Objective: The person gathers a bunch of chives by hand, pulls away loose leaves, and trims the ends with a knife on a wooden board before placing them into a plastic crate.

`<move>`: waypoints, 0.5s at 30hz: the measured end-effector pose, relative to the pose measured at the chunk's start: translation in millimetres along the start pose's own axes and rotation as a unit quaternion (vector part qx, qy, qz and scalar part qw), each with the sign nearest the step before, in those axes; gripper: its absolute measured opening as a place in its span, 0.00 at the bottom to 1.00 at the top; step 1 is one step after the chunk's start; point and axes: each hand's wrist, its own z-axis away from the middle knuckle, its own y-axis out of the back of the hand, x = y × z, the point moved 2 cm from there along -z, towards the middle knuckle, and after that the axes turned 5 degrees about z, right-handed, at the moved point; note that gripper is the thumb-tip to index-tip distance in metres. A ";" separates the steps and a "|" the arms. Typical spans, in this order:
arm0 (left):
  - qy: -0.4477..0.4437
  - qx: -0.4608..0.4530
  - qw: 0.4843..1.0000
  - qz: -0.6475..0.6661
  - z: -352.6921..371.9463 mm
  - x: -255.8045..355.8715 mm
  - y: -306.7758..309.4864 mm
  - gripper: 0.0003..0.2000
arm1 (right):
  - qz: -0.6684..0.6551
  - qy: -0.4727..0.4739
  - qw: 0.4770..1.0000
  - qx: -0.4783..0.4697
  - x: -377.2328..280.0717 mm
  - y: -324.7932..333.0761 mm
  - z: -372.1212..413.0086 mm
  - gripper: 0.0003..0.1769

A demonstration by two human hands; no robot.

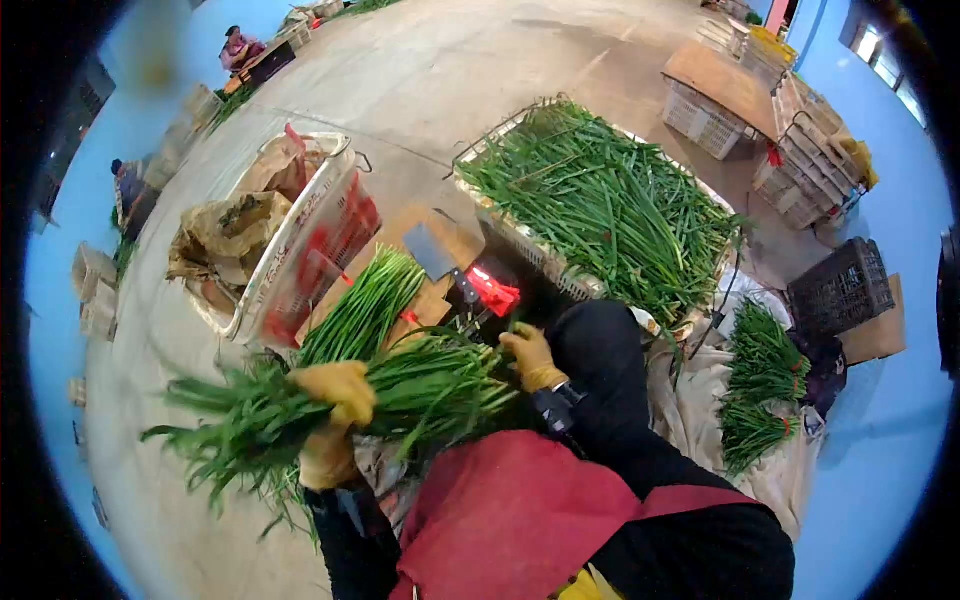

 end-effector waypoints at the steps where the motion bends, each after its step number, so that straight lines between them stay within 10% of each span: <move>1: 0.163 0.121 0.977 -0.069 2.1 3.0 -24.5 0.10 | 0.102 0.094 0.989 0.042 0.3 1.8 -8.4 0.23; 5: 0.430 0.228 0.873 0.033 23.8 -27.2 -44.5 0.09 | 0.031 0.226 0.972 -0.051 -46.2 2.3 -9.1 0.20; 12: 0.381 -0.001 0.897 -0.224 50.8 -67.1 -17.9 0.15 | 0.026 0.152 0.976 -0.153 -130.9 6.1 22.0 0.12; 14: 0.270 -0.036 0.857 -0.438 44.4 -53.2 -30.4 0.19 | 0.074 0.188 0.952 -0.230 -131.9 -5.9 11.8 0.14; 15: 0.054 -0.098 0.758 -0.643 42.8 -60.3 -40.4 0.18 | 0.128 0.194 0.936 -0.265 -143.0 -13.9 14.1 0.15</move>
